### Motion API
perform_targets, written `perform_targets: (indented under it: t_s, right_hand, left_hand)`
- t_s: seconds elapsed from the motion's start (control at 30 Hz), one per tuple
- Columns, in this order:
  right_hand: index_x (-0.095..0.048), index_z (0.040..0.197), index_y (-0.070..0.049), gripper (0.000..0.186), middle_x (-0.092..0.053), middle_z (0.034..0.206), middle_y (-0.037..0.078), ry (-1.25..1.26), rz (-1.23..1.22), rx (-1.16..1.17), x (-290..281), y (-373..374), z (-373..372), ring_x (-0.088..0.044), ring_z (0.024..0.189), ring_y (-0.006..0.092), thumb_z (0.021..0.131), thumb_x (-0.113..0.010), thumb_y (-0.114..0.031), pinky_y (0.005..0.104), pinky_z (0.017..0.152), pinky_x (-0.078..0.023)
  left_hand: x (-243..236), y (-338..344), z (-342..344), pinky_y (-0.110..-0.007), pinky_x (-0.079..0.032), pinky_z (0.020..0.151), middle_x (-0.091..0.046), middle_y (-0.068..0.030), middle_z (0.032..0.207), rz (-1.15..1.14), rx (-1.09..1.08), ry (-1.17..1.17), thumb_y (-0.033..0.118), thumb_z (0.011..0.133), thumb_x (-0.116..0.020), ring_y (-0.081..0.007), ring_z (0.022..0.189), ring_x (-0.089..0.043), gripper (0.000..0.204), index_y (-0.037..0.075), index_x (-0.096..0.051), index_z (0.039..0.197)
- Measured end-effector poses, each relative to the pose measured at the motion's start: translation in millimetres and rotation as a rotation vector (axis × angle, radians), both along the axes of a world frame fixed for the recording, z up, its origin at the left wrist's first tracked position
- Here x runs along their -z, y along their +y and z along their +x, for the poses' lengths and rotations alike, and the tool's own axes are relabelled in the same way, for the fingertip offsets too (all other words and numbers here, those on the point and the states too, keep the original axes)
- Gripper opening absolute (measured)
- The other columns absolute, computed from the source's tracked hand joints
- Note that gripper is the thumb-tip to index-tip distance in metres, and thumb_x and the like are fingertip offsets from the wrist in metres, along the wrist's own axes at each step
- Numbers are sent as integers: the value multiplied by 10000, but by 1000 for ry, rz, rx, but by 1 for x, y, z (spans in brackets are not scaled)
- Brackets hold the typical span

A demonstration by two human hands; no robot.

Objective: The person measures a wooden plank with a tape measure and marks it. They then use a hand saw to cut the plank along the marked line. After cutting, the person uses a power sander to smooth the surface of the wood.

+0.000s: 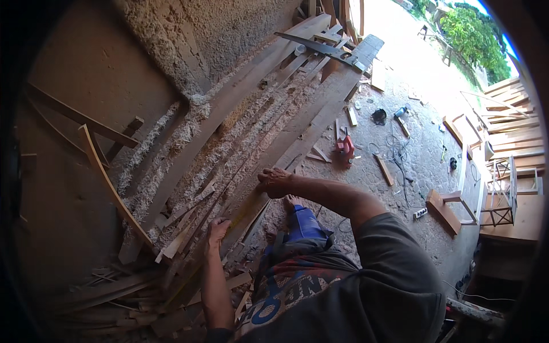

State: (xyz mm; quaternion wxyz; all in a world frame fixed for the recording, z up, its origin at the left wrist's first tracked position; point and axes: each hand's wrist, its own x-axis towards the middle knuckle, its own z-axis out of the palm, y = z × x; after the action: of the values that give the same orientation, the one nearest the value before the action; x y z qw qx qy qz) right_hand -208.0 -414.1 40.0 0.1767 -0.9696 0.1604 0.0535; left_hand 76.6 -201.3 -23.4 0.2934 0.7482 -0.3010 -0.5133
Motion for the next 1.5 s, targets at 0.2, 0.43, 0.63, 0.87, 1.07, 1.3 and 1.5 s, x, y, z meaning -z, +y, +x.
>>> perform_targets:
  t_s: [0.2,0.43,0.63,0.87,1.07,1.3,1.5]
  right_hand:
    - [-703,1116,-211,312,-600,1142,126,-11,-8,4,-3,2,0,-602,1091,350,821,-623,-151,485,825,-543]
    - [-700,1111,-176,319,-599,1134,141,-63,-9,-18,-1,-1,3,-586,1106,364,802,-628,-145,489,825,-556]
    - [-707,1108,-174,331,-593,1120,151,-33,21,-2,-1,-3,6,-582,1106,364,790,-628,-130,498,838,-550]
    - [-693,1166,-228,376,-576,1119,162,9,118,-79,-27,29,11,-591,1084,368,806,-636,-135,499,822,-547]
    - [-643,1240,-223,379,-603,1115,188,169,393,-310,-29,126,31,-662,968,426,868,-606,-290,547,788,-548]
    - [-659,1127,-129,347,-693,976,208,83,525,-334,24,176,74,-701,960,389,830,-642,-308,537,800,-565]
    - [-663,1204,-137,435,-709,1052,196,379,488,-332,-2,198,106,-704,1005,378,807,-650,-313,512,819,-569]
  left_hand:
    - [20,5,8,-242,-405,528,-662,32,759,-43,-3,-7,226,840,-766,-61,611,-544,206,52,-746,950]
    - [7,1,9,-245,-449,590,-678,19,802,36,-21,28,227,844,-781,-65,678,-579,244,31,-740,984]
    - [-8,1,8,-276,-484,678,-700,-1,858,38,9,4,217,832,-785,-94,754,-601,248,32,-752,994]
    - [-15,4,4,-297,-486,676,-697,-4,832,11,23,-58,240,827,-789,-104,744,-600,266,26,-754,981]
    - [-24,4,0,-313,-489,673,-684,-18,790,-29,110,-130,305,841,-780,-108,745,-592,323,19,-755,990]
    - [-9,13,9,-340,-534,748,-754,-102,936,-75,145,-129,350,867,-737,-174,818,-684,417,2,-720,1097]
    - [-22,20,-14,-522,-532,843,-714,-223,1086,5,313,-555,517,927,-552,-467,1006,-666,532,60,-689,1161]
